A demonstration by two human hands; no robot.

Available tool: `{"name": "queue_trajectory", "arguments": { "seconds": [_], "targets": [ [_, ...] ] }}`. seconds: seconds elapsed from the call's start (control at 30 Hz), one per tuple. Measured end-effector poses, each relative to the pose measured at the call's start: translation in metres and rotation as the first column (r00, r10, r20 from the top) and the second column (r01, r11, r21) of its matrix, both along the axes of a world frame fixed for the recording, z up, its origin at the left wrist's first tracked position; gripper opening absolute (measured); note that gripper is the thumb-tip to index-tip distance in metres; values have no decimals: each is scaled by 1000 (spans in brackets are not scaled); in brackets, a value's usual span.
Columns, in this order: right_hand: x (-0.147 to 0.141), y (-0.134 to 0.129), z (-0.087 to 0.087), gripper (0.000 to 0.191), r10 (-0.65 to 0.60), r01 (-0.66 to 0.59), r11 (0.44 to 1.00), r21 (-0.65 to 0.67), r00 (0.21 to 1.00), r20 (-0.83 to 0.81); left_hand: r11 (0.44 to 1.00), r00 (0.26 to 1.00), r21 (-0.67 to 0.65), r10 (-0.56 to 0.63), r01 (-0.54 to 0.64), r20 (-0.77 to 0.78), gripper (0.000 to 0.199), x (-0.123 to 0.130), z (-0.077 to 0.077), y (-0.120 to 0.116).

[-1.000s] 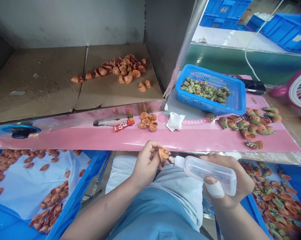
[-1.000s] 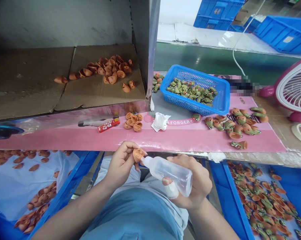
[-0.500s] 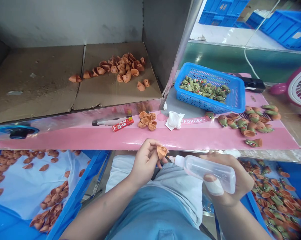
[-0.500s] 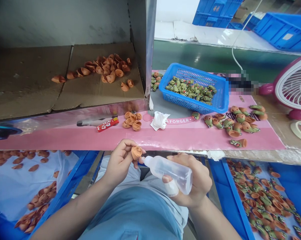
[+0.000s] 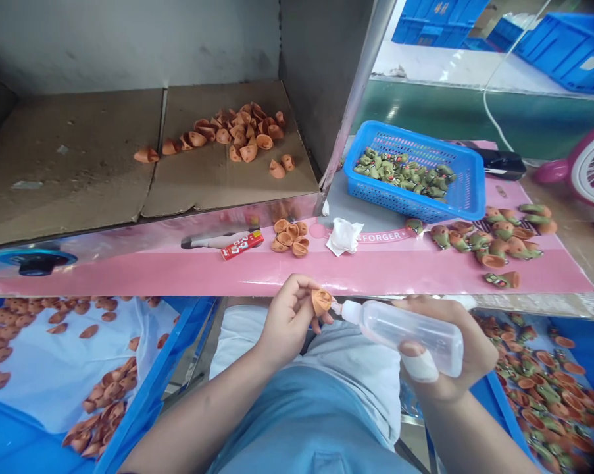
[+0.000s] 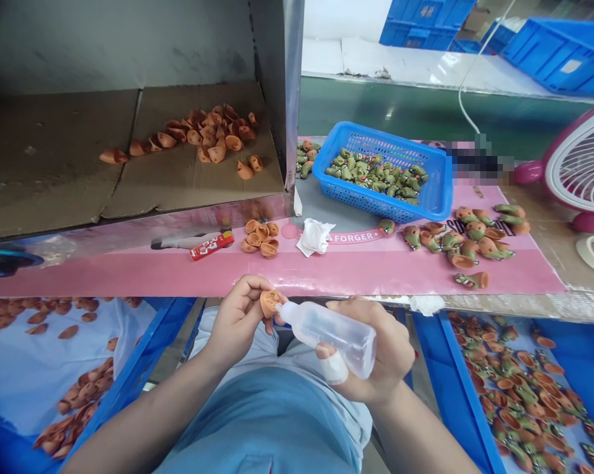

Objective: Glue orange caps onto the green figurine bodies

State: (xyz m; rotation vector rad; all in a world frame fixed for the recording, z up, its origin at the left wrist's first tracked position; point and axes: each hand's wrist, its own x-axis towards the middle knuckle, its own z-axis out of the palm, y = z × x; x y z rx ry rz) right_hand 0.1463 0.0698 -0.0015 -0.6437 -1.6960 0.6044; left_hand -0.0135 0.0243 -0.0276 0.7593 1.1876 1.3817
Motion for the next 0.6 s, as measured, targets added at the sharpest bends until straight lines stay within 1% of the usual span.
{"name": "queue_trajectory", "arguments": {
  "seconds": [0.13, 0.4, 0.6],
  "targets": [
    [0, 1, -2, 30, -1, 1, 1000, -23, 1000, 18, 1000, 1000, -2, -4, 4, -1, 9, 0, 0, 1],
    [1, 2, -4, 33, 45, -45, 998, -36, 999, 2, 1000, 1000, -6, -6, 6, 9, 9, -1, -1, 2],
    [1, 2, -4, 31, 36, -36, 998, -51, 999, 9, 999, 1000, -35, 15, -15, 12, 10, -2, -1, 2]
  ]
}}
